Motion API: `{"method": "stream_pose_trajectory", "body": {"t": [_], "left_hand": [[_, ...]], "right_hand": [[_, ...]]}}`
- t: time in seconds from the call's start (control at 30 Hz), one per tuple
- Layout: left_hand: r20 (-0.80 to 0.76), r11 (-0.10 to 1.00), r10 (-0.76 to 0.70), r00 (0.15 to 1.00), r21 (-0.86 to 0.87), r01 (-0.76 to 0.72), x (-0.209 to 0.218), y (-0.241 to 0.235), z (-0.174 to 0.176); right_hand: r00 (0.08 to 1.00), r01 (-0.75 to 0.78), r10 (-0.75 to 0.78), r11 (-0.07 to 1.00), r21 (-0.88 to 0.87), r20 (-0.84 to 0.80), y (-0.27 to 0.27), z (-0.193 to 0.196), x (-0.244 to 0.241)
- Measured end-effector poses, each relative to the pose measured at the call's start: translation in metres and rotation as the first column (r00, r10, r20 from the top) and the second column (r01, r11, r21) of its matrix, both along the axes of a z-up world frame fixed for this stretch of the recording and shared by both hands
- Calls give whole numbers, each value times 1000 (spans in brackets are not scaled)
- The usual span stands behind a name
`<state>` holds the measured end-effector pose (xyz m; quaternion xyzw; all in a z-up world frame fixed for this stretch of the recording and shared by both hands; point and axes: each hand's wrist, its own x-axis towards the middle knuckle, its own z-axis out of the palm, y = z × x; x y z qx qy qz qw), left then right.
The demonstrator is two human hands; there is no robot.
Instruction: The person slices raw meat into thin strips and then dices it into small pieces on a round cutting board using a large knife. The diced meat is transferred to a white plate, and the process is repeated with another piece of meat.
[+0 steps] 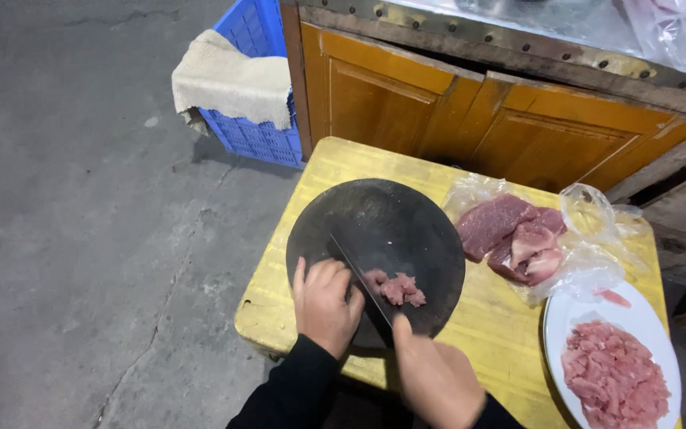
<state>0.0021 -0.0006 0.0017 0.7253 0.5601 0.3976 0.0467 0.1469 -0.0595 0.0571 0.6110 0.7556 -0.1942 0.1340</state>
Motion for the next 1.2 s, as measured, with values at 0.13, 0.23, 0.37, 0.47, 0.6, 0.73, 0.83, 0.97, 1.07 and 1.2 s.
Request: {"method": "stream_pose_trajectory", "body": {"t": [0.13,0.23,0.37,0.47,0.6,0.73,0.83,0.97,1.07,1.2], "left_hand": [[21,1000,15,1000,21,-15,-2,0,1],[25,1000,7,1000,-7,-6,0,-5,2],[-9,999,35,999,-19,-35,-2,-1,-1],[60,999,-13,998,-43,15,-2,-2,4],[10,997,-30,999,-64,31,-3,2,-7],[19,999,-28,999,-34,29,-4,1,-5],[8,1000,-25,1000,-16,25,-2,2,-6],[16,1000,-4,1000,-8,4,-1,1,-7],[31,1000,16,999,12,-17,-1,1,-9],[44,1000,-2,999,7,1,-2,-1,-7]], "right_hand": [[960,277,-240,875,-396,142,-17,17,4],[988,143,-122,953,-268,92,-17,-6,11],[995,100,-101,994,-48,-24,1,-9,13],[965,258,-228,915,-311,130,-12,42,1],[936,339,-261,845,-412,235,-30,20,8],[960,265,-204,883,-387,193,-17,30,-3],[989,141,-132,971,-192,63,2,5,-8],[999,35,-35,999,6,-9,4,-8,-9],[930,356,-360,830,-429,75,-10,49,-9],[976,192,-140,914,-358,167,-22,8,3]]}}
